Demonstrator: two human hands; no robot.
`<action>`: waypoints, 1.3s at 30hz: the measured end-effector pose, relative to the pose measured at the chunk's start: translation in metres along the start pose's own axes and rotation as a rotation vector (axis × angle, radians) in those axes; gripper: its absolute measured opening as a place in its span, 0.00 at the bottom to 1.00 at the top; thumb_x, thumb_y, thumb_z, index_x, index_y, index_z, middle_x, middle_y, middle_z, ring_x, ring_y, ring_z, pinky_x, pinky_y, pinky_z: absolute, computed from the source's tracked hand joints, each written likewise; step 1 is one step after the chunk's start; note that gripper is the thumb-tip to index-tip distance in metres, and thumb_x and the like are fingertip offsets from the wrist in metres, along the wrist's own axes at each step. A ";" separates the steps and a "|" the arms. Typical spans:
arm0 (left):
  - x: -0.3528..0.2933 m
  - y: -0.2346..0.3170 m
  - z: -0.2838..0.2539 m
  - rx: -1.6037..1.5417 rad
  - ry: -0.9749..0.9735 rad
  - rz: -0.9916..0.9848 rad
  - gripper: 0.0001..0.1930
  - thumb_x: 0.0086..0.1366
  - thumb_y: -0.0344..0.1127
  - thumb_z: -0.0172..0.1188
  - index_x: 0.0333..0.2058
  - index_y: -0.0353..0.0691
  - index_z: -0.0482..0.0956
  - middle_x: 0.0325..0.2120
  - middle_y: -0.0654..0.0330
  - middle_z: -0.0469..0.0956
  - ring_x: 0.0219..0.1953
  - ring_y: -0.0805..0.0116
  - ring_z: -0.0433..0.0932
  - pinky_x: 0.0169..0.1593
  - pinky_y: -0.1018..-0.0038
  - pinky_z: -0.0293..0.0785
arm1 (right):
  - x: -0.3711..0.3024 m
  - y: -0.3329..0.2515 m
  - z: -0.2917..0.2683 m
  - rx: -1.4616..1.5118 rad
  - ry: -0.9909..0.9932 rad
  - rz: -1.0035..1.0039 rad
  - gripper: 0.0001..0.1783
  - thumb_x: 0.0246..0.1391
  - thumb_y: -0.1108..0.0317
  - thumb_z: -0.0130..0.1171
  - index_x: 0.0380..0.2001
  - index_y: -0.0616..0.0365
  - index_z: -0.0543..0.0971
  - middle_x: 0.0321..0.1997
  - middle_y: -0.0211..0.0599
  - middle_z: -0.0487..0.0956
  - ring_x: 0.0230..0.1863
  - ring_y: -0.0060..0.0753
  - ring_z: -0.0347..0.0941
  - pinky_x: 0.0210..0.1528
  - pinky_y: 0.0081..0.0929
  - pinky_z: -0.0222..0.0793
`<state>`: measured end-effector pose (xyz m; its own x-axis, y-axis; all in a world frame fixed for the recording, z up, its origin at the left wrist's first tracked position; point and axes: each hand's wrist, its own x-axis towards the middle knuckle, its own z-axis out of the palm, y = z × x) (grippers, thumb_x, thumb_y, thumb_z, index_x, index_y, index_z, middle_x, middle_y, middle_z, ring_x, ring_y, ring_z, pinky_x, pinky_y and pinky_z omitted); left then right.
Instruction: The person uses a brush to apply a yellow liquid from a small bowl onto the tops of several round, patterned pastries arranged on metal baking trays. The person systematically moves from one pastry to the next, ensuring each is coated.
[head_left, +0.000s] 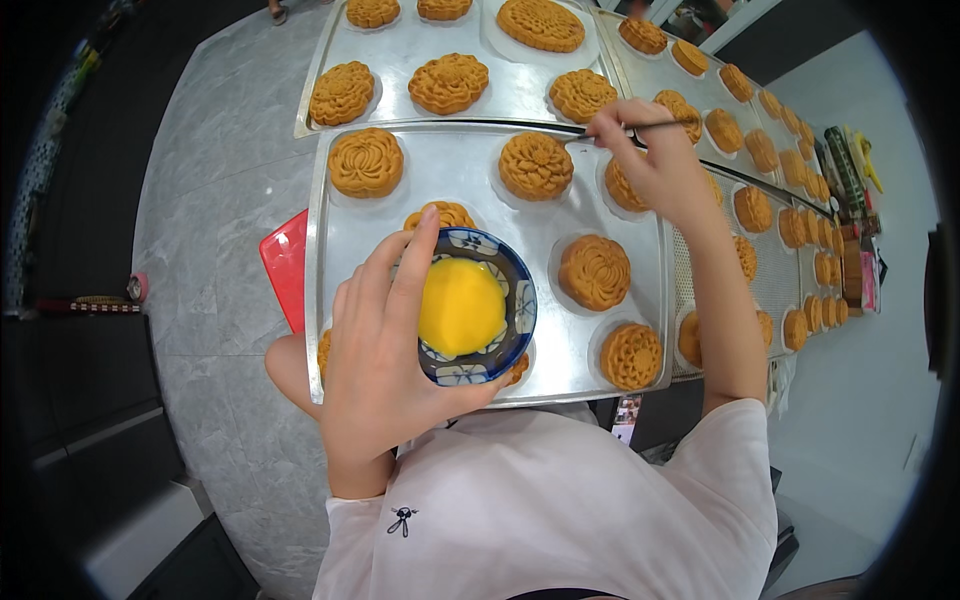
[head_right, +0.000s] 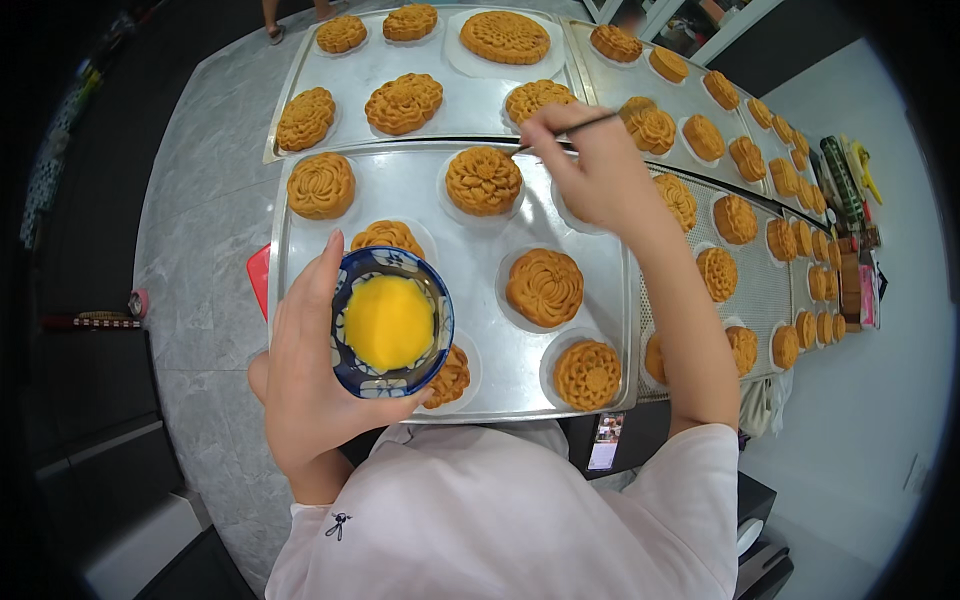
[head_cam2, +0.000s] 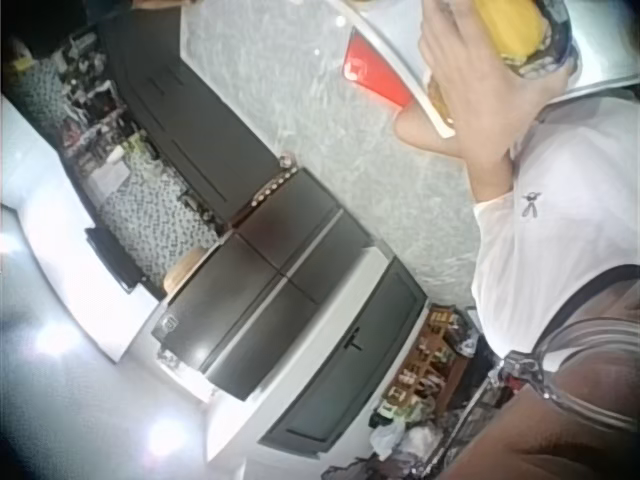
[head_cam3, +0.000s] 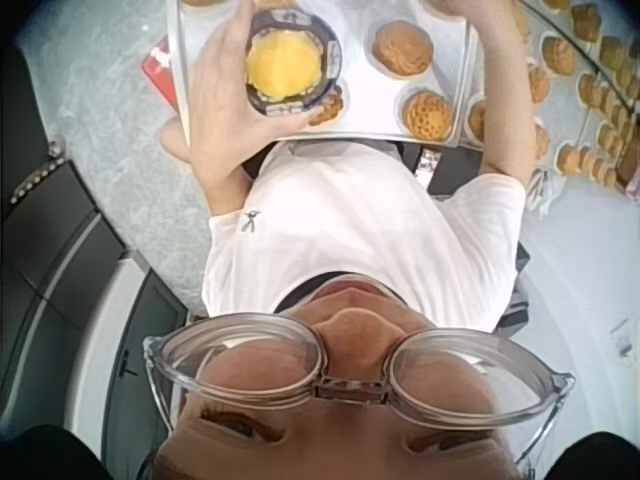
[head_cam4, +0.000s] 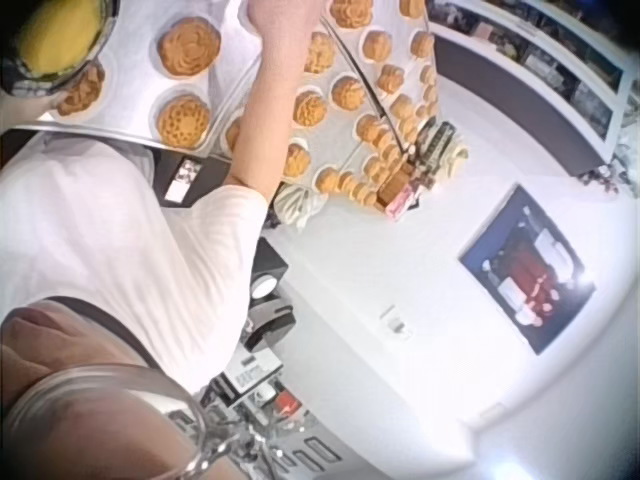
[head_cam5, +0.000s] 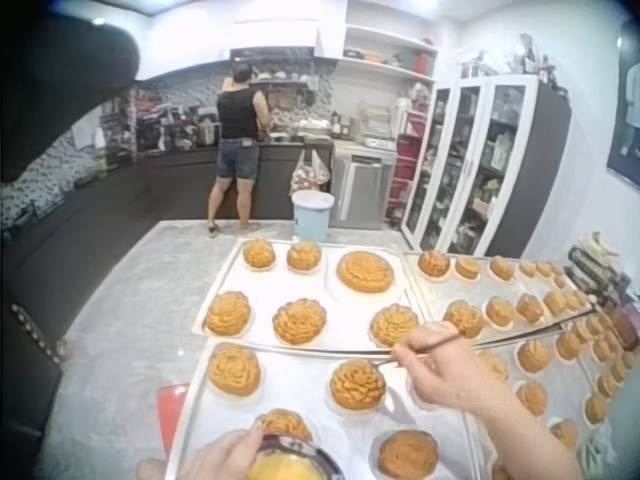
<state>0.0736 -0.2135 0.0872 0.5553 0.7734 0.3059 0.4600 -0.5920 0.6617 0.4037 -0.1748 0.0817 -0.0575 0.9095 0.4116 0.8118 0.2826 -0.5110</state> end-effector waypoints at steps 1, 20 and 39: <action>0.000 0.000 0.000 -0.003 0.001 0.002 0.62 0.37 0.50 0.83 0.71 0.39 0.61 0.60 0.46 0.71 0.59 0.48 0.74 0.60 0.57 0.65 | -0.004 -0.008 -0.002 -0.034 -0.005 -0.114 0.15 0.67 0.62 0.55 0.35 0.63 0.81 0.31 0.39 0.83 0.27 0.39 0.75 0.36 0.32 0.71; -0.004 -0.004 -0.004 0.019 0.031 -0.007 0.63 0.36 0.51 0.82 0.71 0.37 0.61 0.58 0.45 0.72 0.56 0.46 0.74 0.58 0.58 0.68 | -0.019 -0.016 -0.010 -0.155 0.056 0.032 0.08 0.63 0.66 0.60 0.34 0.59 0.82 0.32 0.40 0.81 0.40 0.45 0.76 0.51 0.39 0.66; -0.002 -0.001 -0.019 0.067 -0.046 -0.001 0.65 0.38 0.50 0.83 0.72 0.32 0.57 0.59 0.41 0.70 0.59 0.42 0.71 0.62 0.56 0.67 | -0.028 -0.039 -0.006 -0.030 -0.019 -0.112 0.03 0.59 0.72 0.64 0.33 0.57 0.80 0.33 0.38 0.80 0.39 0.46 0.74 0.51 0.41 0.66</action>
<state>0.0594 -0.2101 0.0989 0.5853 0.7637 0.2724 0.5051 -0.6062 0.6143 0.3768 -0.2135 0.0942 -0.1597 0.8783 0.4507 0.8165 0.3741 -0.4397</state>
